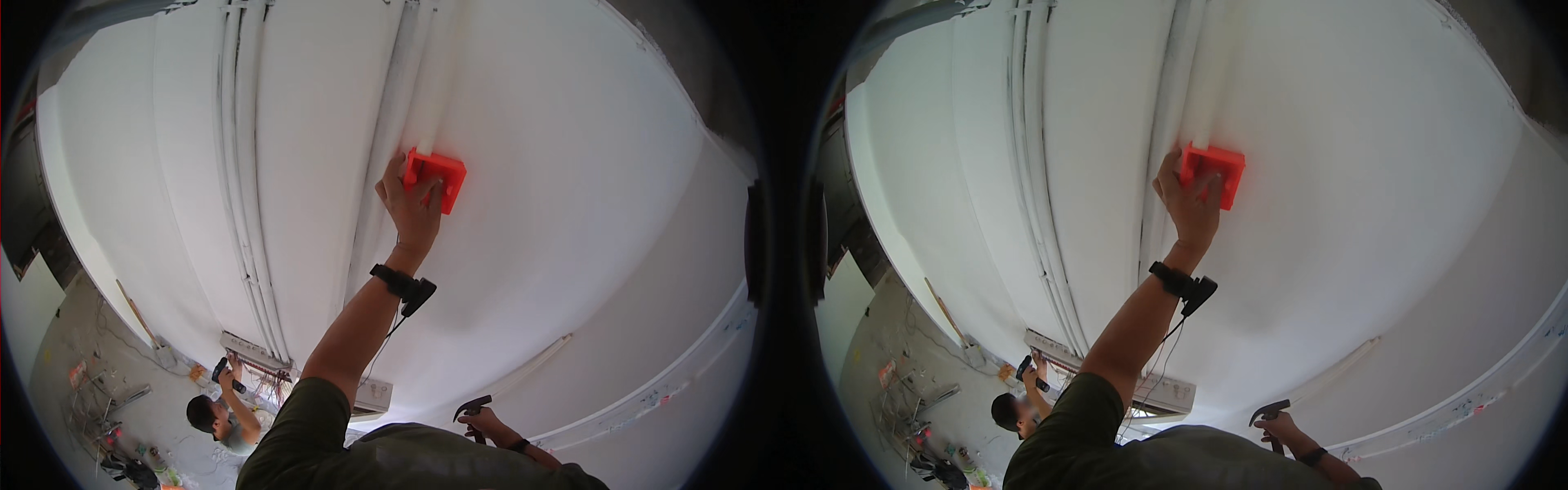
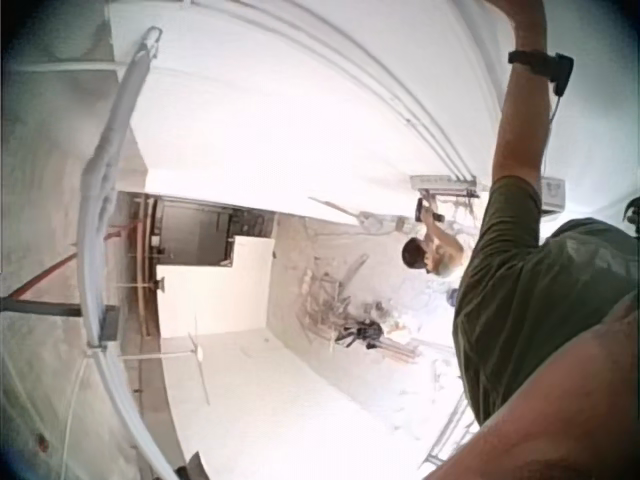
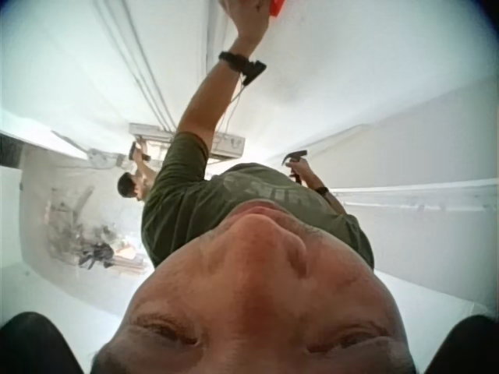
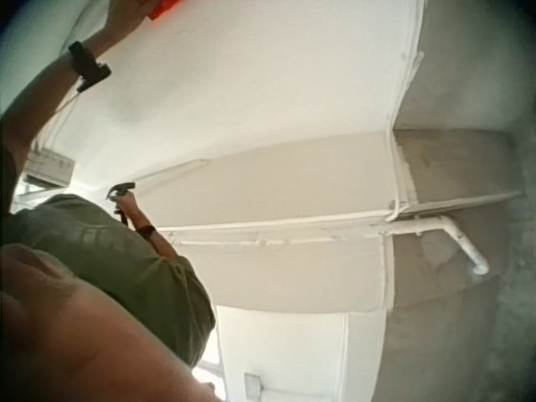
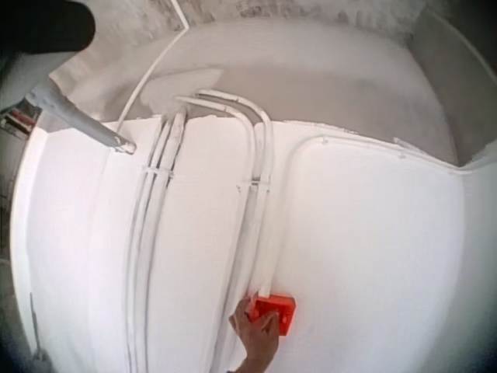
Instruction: Secure a red plastic junction box to the wall/conduit and hammer it into place while an assistant works on a separate electrical box.
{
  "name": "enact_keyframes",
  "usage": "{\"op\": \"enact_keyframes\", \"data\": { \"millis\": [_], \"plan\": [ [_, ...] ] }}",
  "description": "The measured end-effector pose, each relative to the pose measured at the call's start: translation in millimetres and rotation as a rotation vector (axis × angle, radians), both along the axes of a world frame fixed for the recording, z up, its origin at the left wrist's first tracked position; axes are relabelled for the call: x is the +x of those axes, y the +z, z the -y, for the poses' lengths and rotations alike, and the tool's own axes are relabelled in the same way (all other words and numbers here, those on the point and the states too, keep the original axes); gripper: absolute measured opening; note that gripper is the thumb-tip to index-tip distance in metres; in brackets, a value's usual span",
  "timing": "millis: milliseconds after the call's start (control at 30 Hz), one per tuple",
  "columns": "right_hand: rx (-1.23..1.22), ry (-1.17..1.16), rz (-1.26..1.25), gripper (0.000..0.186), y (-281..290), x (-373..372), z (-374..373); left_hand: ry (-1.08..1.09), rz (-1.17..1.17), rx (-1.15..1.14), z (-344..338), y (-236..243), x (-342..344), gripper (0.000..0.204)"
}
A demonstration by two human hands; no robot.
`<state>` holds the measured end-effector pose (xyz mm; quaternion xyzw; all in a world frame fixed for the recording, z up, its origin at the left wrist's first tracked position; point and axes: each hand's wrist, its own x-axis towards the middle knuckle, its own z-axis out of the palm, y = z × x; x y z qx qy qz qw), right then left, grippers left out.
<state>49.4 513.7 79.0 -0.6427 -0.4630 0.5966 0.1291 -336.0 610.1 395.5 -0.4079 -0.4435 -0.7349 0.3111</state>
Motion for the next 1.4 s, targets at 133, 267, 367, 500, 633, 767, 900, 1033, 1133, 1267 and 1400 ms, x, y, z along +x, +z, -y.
{"op": "enact_keyframes", "data": {
  "millis": [133, 267, 367, 500, 633, 767, 900, 1033, 1133, 1267, 1400],
  "plan": [
    [-0.055, 0.142, 0.164, 0.022, 0, -4, 4, -0.040, 0.101, -0.042, -6, 2, -1, 0.011],
    [-0.013, 0.214, 0.190, 0.024, 15, -9, -6, -0.051, 0.124, -0.077, -4, 5, 0, 0.011],
    [0.035, 0.228, 0.199, 0.020, 34, -3, -32, -0.093, 0.149, -0.032, -5, 8, 12, 0.013],
    [0.364, 0.455, -0.078, 0.015, 164, -60, -42, -0.046, 0.165, -0.034, -7, 1, -1, 0.015],
    [1.105, 0.217, -0.116, 0.010, 107, -45, -7, -0.048, 0.170, -0.021, -7, 3, 8, 0.015],
    [1.291, 0.370, -0.030, 0.020, 78, -49, -2, -0.078, 0.183, 0.026, -11, 1, 6, 0.013],
    [1.123, 0.506, -0.048, 0.025, 179, -80, -23, -0.028, 0.154, -0.015, -3, 2, 5, 0.014],
    [1.371, 0.762, -0.272, 0.030, 269, -114, -37, -0.064, 0.194, 0.028, -7, 1, 3, 0.014],
    [1.219, 0.677, -0.225, 0.024, 293, -118, -56, -0.121, 0.203, 0.023, -8, 5, 12, 0.015],
    [1.092, 0.518, -0.175, 0.030, 320, -155, -51, -0.093, 0.222, -0.027, -5, 2, 6, 0.012],
    [1.278, 0.512, -0.180, 0.031, 311, -163, -69, -0.059, 0.225, -0.008, -6, 3, 11, 0.010]
  ]
}}
